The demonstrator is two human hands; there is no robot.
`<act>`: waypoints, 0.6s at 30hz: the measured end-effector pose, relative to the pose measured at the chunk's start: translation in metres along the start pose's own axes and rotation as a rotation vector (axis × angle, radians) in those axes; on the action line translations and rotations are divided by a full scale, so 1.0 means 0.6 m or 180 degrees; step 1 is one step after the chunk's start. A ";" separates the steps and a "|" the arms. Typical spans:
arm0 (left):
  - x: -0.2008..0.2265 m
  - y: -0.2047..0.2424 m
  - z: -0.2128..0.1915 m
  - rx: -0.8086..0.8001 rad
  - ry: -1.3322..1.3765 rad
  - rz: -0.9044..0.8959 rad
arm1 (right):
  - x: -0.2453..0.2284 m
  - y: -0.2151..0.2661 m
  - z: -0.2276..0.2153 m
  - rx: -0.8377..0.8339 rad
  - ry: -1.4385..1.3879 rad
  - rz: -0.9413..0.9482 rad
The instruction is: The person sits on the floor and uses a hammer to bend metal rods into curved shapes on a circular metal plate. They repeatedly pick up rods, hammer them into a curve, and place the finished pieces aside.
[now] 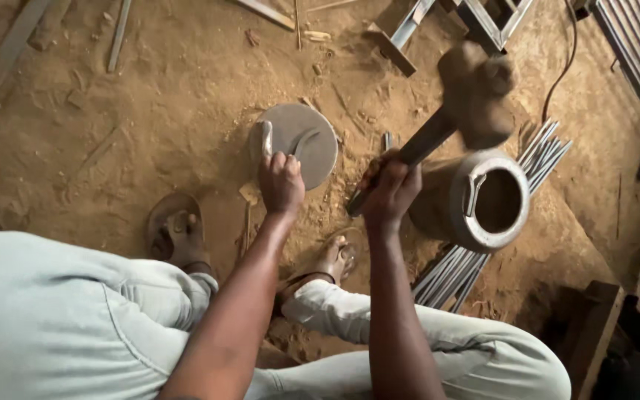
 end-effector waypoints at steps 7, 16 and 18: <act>0.028 -0.021 -0.037 0.0225 -0.0053 0.0175 | 0.109 0.052 0.008 -0.0551 0.1549 0.2367; 0.007 -0.030 -0.012 -0.0197 -0.0075 0.0000 | 0.029 0.013 -0.028 -0.0108 -0.0295 0.0399; 0.011 -0.013 -0.008 -0.0134 -0.0095 0.0113 | 0.051 0.031 -0.028 -0.0051 0.0305 0.0144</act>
Point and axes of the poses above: each hand's wrist, its own y-axis away from the middle knuckle, its own z-axis out of the palm, x = y × z, the point moved 4 cm from there along -y, towards the middle knuckle, and after that the axes turned 7 degrees about x, right-handed, at the moved point
